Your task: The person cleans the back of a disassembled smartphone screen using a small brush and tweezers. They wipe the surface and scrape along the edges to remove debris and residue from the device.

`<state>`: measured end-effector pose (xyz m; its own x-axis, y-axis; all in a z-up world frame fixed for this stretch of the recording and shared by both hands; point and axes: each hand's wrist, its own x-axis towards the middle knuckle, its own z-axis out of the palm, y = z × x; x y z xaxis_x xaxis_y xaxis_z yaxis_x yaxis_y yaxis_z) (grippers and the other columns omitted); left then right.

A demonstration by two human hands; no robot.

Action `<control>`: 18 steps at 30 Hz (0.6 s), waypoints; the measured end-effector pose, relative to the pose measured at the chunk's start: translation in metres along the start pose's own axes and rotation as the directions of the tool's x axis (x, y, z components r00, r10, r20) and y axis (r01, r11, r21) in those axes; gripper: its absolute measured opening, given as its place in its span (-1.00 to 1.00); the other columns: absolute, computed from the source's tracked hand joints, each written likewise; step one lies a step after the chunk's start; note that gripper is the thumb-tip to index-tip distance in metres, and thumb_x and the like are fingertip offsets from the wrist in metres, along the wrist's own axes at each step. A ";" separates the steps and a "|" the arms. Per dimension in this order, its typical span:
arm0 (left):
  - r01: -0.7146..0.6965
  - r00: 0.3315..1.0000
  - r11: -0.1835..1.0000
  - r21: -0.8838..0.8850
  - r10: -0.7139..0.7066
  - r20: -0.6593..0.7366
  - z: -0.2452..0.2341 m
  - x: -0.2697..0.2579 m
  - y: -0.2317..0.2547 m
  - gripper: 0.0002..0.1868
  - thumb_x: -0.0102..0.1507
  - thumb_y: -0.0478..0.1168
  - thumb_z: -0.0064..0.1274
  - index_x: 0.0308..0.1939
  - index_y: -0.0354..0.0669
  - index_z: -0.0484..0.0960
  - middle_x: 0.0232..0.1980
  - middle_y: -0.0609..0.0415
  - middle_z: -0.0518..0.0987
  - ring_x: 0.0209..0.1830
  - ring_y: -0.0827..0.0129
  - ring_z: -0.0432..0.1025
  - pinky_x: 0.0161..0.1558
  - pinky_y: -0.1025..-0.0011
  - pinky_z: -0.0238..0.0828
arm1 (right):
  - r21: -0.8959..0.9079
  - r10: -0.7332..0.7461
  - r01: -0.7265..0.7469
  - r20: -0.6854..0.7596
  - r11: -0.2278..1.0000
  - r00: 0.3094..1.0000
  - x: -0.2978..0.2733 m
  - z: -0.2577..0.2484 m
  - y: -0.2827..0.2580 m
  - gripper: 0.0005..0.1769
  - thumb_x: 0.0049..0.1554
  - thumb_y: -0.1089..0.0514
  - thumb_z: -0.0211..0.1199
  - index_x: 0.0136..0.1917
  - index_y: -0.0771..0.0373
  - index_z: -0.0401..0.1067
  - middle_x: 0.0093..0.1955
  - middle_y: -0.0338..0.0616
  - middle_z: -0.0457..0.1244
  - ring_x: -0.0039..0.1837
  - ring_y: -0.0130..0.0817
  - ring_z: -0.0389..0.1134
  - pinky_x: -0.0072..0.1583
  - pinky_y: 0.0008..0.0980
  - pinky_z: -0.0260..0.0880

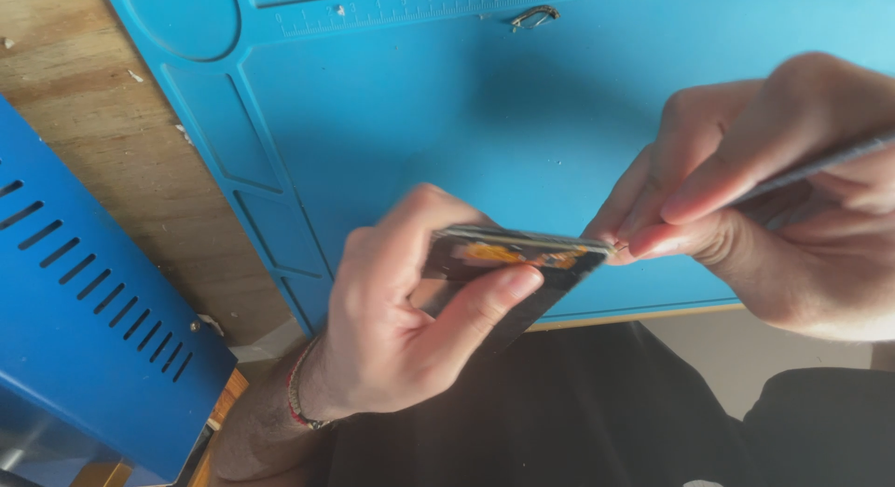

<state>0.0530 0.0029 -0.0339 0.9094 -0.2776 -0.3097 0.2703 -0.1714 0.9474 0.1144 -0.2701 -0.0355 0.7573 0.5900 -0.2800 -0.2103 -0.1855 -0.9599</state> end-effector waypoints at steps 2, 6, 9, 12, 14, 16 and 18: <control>0.018 0.997 1.000 -0.023 -0.020 -0.077 0.002 -0.001 -0.001 -0.73 0.39 -0.17 0.20 -0.12 -0.27 0.46 -0.31 0.15 0.46 -0.44 0.50 0.31 -0.37 0.52 0.27 | 0.084 -0.002 0.004 -0.030 0.996 1.000 0.002 0.009 -0.001 -0.90 0.25 0.27 0.25 0.01 0.14 0.36 -0.21 -0.17 0.37 -0.01 -0.29 0.82 0.12 -0.40 1.11; 0.037 0.984 0.995 -0.091 -0.052 -0.173 0.006 -0.002 -0.001 -0.71 0.41 -0.15 0.17 -0.10 -0.24 0.39 -0.27 0.11 0.62 -0.35 0.51 0.41 -0.24 0.52 0.38 | 0.030 -0.012 0.016 -0.134 0.999 0.991 0.011 0.011 -0.010 -0.80 0.30 0.39 0.29 0.03 0.31 0.26 -0.13 0.05 0.36 0.06 -0.14 0.74 0.13 -0.33 0.96; 0.003 0.986 0.992 -0.124 -0.024 -0.163 0.007 -0.001 0.004 -0.68 0.39 -0.24 0.16 -0.18 -0.17 0.26 -0.43 0.18 0.51 -0.53 0.56 0.28 -0.38 0.56 0.20 | -0.167 -0.015 -0.028 -0.252 0.985 0.968 0.016 0.010 -0.020 -0.71 0.40 0.49 0.31 0.08 0.49 0.17 -0.01 0.33 0.40 0.15 0.03 0.68 0.08 -0.32 0.76; -0.079 0.978 0.996 0.043 0.086 -0.191 0.010 0.001 0.004 -0.68 0.35 -0.14 0.21 -0.07 -0.20 0.39 -0.26 0.12 0.46 -0.45 0.47 0.35 -0.36 0.49 0.34 | -0.080 -0.004 -0.009 -0.165 0.997 0.986 0.025 0.015 -0.041 -0.82 0.17 0.33 0.25 -0.19 0.55 0.41 -0.21 0.25 0.44 -0.15 -0.08 0.69 -0.17 -0.42 0.72; -0.096 0.979 0.994 -0.045 0.086 -0.183 0.016 0.004 0.011 -0.64 0.37 -0.20 0.24 0.06 -0.18 0.36 -0.17 -0.01 0.61 -0.30 0.35 0.58 -0.23 0.46 0.62 | 0.009 -0.023 0.024 -0.173 1.000 0.985 0.017 0.020 -0.028 -0.83 0.20 0.36 0.24 -0.07 0.49 0.26 -0.19 0.23 0.40 -0.11 -0.05 0.70 -0.14 -0.39 0.81; -0.108 0.982 0.985 -0.133 0.084 -0.172 0.019 0.007 0.011 -0.56 0.39 -0.27 0.28 0.19 -0.17 0.33 -0.09 -0.15 0.77 -0.15 0.23 0.81 -0.11 0.43 0.91 | 0.099 -0.036 0.055 -0.183 0.994 0.982 0.014 0.023 -0.020 -0.72 0.24 0.40 0.22 0.05 0.43 0.11 -0.18 0.21 0.36 -0.07 -0.01 0.70 -0.10 -0.36 0.90; -0.183 0.972 0.983 0.009 0.183 -0.149 0.018 0.008 0.007 -0.81 0.41 -0.28 0.26 0.03 -0.30 0.63 -0.05 -0.05 0.74 -0.19 0.29 0.74 -0.09 0.49 0.78 | 0.061 -0.077 0.089 -0.180 0.994 0.981 0.016 0.024 -0.016 -0.73 0.24 0.43 0.26 0.03 0.45 0.15 -0.19 0.19 0.38 -0.05 -0.03 0.68 -0.07 -0.38 0.85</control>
<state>0.0562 -0.0173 -0.0312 0.9802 -0.1605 -0.1158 0.0959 -0.1262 0.9874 0.1146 -0.2386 -0.0252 0.8702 0.4513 -0.1976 -0.1790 -0.0840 -0.9803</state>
